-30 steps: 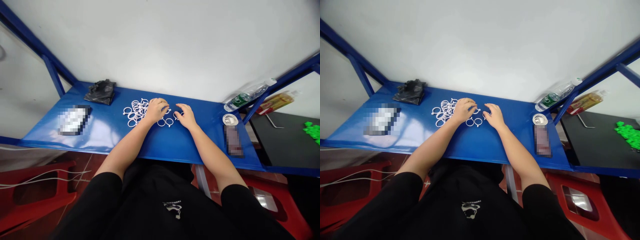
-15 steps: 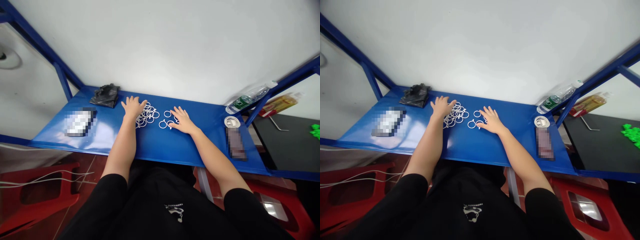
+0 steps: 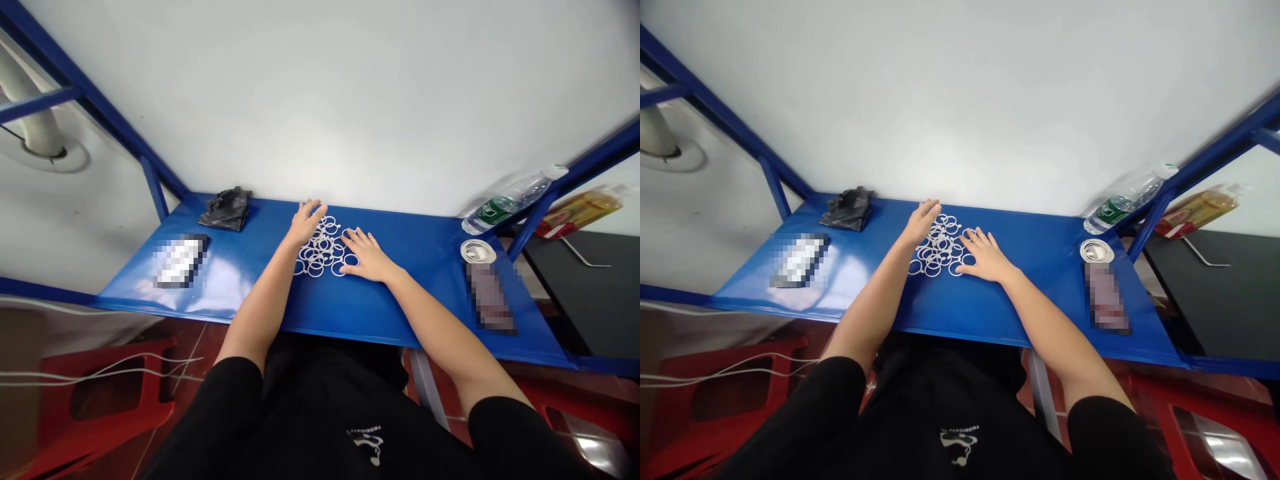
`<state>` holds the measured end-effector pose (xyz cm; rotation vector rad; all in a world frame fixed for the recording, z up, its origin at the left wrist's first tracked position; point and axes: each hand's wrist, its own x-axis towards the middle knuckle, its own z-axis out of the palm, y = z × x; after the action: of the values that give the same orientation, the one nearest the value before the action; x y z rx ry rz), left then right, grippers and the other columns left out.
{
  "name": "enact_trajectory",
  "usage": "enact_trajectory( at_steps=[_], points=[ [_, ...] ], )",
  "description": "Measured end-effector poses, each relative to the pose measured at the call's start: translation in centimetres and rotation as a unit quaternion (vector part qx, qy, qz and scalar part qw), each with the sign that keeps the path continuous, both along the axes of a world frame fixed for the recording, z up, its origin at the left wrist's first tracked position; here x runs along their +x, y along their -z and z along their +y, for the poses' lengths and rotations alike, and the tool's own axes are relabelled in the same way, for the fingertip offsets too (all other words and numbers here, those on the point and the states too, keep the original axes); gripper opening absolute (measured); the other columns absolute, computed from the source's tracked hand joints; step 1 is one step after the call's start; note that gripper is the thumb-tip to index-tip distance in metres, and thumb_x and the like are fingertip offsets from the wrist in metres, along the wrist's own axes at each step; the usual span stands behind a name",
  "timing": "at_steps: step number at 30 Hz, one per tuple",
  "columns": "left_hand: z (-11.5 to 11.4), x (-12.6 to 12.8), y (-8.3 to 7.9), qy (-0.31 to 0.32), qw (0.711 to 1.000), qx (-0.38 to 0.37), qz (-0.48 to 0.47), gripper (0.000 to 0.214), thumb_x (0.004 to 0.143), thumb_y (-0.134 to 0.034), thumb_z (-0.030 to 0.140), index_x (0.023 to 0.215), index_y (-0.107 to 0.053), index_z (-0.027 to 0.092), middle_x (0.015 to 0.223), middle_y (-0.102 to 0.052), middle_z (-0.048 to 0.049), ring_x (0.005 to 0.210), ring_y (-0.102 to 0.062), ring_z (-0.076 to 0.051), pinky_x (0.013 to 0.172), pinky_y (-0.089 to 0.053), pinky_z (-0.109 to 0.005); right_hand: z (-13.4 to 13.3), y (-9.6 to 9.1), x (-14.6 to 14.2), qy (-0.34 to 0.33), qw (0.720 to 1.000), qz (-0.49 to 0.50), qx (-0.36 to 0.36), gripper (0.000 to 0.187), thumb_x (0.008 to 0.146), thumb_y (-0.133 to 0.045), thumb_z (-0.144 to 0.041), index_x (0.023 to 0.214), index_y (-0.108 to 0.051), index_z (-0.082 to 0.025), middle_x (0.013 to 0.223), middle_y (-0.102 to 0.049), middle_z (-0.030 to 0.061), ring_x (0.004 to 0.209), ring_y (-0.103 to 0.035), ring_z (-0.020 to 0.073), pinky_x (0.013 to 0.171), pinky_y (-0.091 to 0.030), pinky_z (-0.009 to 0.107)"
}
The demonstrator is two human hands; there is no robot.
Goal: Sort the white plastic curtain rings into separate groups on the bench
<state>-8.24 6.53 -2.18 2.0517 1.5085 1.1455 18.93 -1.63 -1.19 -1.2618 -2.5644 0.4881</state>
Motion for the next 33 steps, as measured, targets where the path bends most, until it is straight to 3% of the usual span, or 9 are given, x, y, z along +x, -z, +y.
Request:
enact_trajectory(
  at_steps=[3,6,10,12,14,20,27,30,33],
  points=[
    [-1.6,-3.9,-1.7,0.044,0.993,-0.086,0.065,0.081,0.086,-0.076,0.074,0.151,-0.060,0.029,0.161,-0.055,-0.0203,0.159,-0.041,-0.043,0.122,-0.040,-0.062,-0.1,-0.1,0.0,-0.001,1.000,-0.004,-0.009,0.106,0.087,-0.070,-0.081,0.172,-0.033,-0.029,0.180,-0.022,0.0150,0.168,-0.012,0.0438,0.133,-0.015,0.072],
    [-4.2,-6.2,-1.9,0.066,0.979,-0.118,0.151,0.103,0.074,-0.086,0.076,0.158,-0.053,0.027,0.165,-0.049,-0.0233,0.160,-0.036,-0.048,0.122,-0.040,-0.064,-0.1,-0.3,-0.1,0.001,1.000,-0.011,-0.017,0.110,0.087,-0.069,-0.082,0.174,-0.029,-0.027,0.180,-0.021,0.0150,0.168,-0.011,0.0430,0.134,-0.013,0.071],
    [-7.6,-5.8,-0.7,0.078,0.962,-0.122,0.232,0.133,0.066,-0.088,0.080,0.172,-0.027,0.029,0.179,-0.019,-0.0219,0.167,-0.011,-0.049,0.130,-0.024,-0.067,-0.1,-0.6,-0.5,0.009,0.999,-0.025,-0.022,0.117,0.086,-0.067,-0.084,0.175,-0.021,-0.024,0.181,-0.017,0.0149,0.169,-0.008,0.0421,0.135,-0.009,0.070],
    [-8.4,-5.1,-0.2,0.080,0.953,-0.142,0.255,0.145,0.065,-0.085,0.085,0.175,-0.012,0.027,0.181,-0.004,-0.0219,0.167,0.000,-0.050,0.132,-0.013,-0.069,-0.1,-0.8,-0.9,0.009,0.999,-0.035,-0.027,0.122,0.084,-0.067,-0.086,0.176,-0.019,-0.022,0.182,-0.015,0.0150,0.169,-0.006,0.0415,0.135,-0.007,0.069],
    [-8.4,-4.5,0.1,0.085,0.947,-0.160,0.265,0.151,0.064,-0.084,0.087,0.176,-0.004,0.024,0.181,0.000,-0.0227,0.167,0.003,-0.050,0.133,-0.009,-0.069,0.0,-0.8,-1.1,0.008,0.999,-0.040,-0.028,0.124,0.083,-0.067,-0.087,0.176,-0.018,-0.021,0.182,-0.014,0.0148,0.169,-0.004,0.0409,0.135,-0.006,0.068],
    [-6.4,-2.3,0.3,0.105,0.942,-0.166,0.274,0.144,0.068,-0.079,0.089,0.176,-0.010,0.022,0.181,-0.006,-0.0226,0.168,-0.003,-0.048,0.134,-0.008,-0.068,0.3,-0.4,-1.0,0.021,0.999,-0.045,-0.014,0.118,0.084,-0.066,-0.086,0.175,-0.022,-0.024,0.182,-0.017,0.0145,0.169,-0.006,0.0411,0.135,-0.007,0.068],
    [-4.5,0.6,0.6,0.129,0.945,-0.120,0.277,0.114,0.084,-0.066,0.086,0.172,-0.030,0.022,0.179,-0.020,-0.0205,0.167,-0.013,-0.049,0.133,-0.012,-0.067,1.0,0.2,-0.1,0.056,0.998,-0.041,0.001,0.102,0.092,-0.062,-0.080,0.172,-0.032,-0.025,0.181,-0.022,0.0142,0.168,-0.012,0.0423,0.134,-0.012,0.070],
    [-4.3,0.7,0.4,0.128,0.951,-0.109,0.261,0.107,0.090,-0.063,0.083,0.172,-0.030,0.023,0.179,-0.023,-0.0195,0.167,-0.015,-0.048,0.133,-0.013,-0.068,1.1,0.3,0.6,0.069,0.997,-0.033,0.002,0.104,0.092,-0.062,-0.079,0.174,-0.027,-0.026,0.181,-0.022,0.0143,0.168,-0.014,0.0412,0.134,-0.014,0.070],
    [-4.8,-0.3,0.2,0.138,0.954,-0.106,0.245,0.112,0.088,-0.066,0.083,0.174,-0.022,0.026,0.181,-0.014,-0.0191,0.168,-0.009,-0.047,0.132,-0.012,-0.070,1.2,0.4,1.2,0.084,0.996,-0.030,-0.001,0.107,0.091,-0.063,-0.079,0.175,-0.024,-0.025,0.180,-0.023,0.0150,0.168,-0.015,0.0414,0.134,-0.015,0.069]
  ],
)
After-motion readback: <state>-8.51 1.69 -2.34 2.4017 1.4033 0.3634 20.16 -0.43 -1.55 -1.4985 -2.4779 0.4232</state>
